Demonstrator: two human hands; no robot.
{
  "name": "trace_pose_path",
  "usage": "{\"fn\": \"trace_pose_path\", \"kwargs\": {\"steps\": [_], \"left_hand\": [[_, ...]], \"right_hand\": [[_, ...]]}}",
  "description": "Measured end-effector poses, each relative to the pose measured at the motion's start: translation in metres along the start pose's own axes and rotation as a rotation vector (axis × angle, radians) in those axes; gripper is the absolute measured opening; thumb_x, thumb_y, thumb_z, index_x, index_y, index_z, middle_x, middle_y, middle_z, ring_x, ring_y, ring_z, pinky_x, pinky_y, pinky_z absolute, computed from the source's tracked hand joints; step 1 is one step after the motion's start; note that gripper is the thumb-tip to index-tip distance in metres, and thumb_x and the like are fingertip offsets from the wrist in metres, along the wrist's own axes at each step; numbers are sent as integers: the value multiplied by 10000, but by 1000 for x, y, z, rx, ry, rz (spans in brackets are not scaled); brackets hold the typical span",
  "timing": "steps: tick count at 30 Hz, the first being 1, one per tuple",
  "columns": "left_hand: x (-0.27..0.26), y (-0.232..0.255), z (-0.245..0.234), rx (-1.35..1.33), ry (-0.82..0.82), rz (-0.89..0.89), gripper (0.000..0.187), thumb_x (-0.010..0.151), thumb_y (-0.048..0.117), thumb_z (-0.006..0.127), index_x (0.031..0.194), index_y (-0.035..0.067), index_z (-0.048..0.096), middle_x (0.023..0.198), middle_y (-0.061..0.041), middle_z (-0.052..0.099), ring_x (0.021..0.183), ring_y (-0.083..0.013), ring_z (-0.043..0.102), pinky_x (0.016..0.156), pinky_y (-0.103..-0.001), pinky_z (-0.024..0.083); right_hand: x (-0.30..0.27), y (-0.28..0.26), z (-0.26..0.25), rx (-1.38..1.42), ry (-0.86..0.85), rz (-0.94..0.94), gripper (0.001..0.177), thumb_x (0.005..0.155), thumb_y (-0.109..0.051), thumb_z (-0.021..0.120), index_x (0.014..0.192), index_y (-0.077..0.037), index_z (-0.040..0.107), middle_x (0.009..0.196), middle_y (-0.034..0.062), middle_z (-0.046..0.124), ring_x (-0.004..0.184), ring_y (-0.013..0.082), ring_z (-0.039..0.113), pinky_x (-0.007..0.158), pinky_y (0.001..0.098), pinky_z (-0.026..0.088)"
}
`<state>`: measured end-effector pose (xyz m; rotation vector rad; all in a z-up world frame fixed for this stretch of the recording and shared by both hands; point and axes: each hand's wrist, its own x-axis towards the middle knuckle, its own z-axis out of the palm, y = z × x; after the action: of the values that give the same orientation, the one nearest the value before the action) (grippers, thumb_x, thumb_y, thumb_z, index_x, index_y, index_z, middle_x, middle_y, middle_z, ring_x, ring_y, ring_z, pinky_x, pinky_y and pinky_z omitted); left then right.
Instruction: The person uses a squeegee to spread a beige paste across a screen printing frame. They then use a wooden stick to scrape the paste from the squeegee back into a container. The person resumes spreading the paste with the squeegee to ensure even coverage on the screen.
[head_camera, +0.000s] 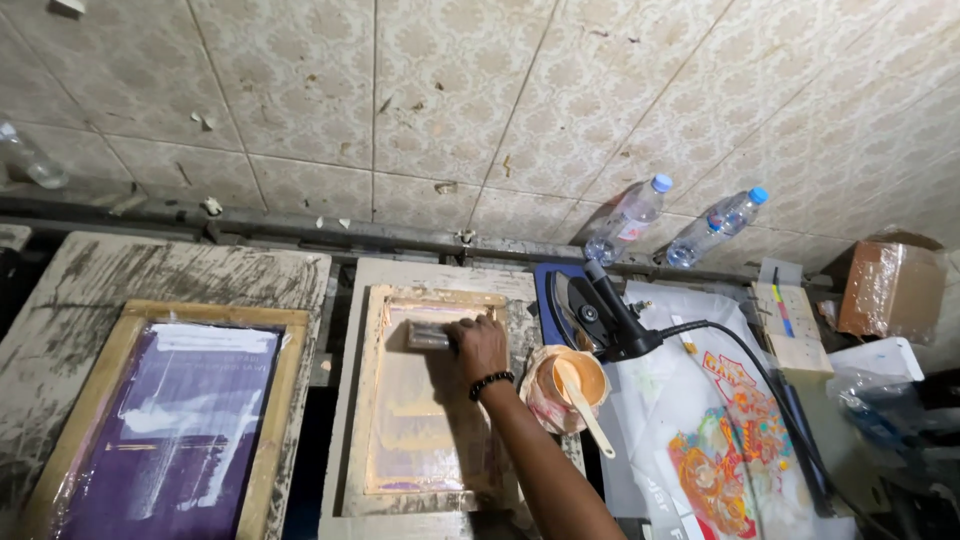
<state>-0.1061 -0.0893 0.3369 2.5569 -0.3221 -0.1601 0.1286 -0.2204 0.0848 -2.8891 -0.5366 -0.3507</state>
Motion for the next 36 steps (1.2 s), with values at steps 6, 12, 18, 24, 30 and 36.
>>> {"fn": "trace_pose_path", "kwargs": {"steps": [6, 12, 18, 24, 30, 36], "left_hand": [[40, -99, 48, -129, 299, 94, 625, 898, 520, 814, 461, 224, 480, 391, 110, 436, 334, -73, 376, 403, -287, 357], [57, -207, 123, -201, 572, -197, 154, 906, 309, 684, 936, 176, 612, 864, -31, 659, 814, -273, 589, 703, -435, 468], [58, -229, 174, 12, 344, -330, 437, 981, 300, 516, 1397, 169, 538, 1492, -26, 537, 1319, -278, 532, 979, -474, 449], [61, -233, 184, 63, 358, -329, 416, 1005, 257, 491, 1412, 181, 533, 1531, 12, 516, 1352, -240, 508, 993, -448, 420], [61, -229, 179, 70, 424, -320, 388, 977, 244, 524, 1359, 209, 587, 1507, 59, 547, 1355, -210, 521, 991, -432, 425], [61, -232, 184, 61, 364, -336, 403, 983, 237, 510, 1378, 191, 576, 1538, 37, 520, 1404, -206, 476, 1041, -433, 398]], "right_hand": [[-3, -2, -1, 47, 46, -74, 215, 782, -26, 701, 885, -191, 792, 671, 65, 674, 623, 294, 602, 551, 413, 499], [-70, -31, -27, 80, -192, -28, 123, 987, -156, 640, 942, -110, 745, 653, 80, 674, 574, 239, 624, 478, 333, 535], [-57, -25, -48, 117, -538, 129, 71, 956, -187, 712, 1008, -197, 758, 758, 31, 690, 670, 158, 658, 635, 276, 598], [-7, -26, -9, 40, -120, 16, 235, 909, -101, 750, 1101, -235, 759, 759, 8, 715, 725, 216, 605, 662, 360, 542], [-71, -55, -9, 53, -120, -33, 430, 832, -114, 835, 1238, -127, 695, 1080, 105, 747, 913, 284, 628, 824, 415, 535], [-43, -42, -48, 78, -140, -93, 137, 989, -108, 657, 1010, -182, 770, 632, 1, 661, 594, 181, 555, 552, 318, 490]]}}
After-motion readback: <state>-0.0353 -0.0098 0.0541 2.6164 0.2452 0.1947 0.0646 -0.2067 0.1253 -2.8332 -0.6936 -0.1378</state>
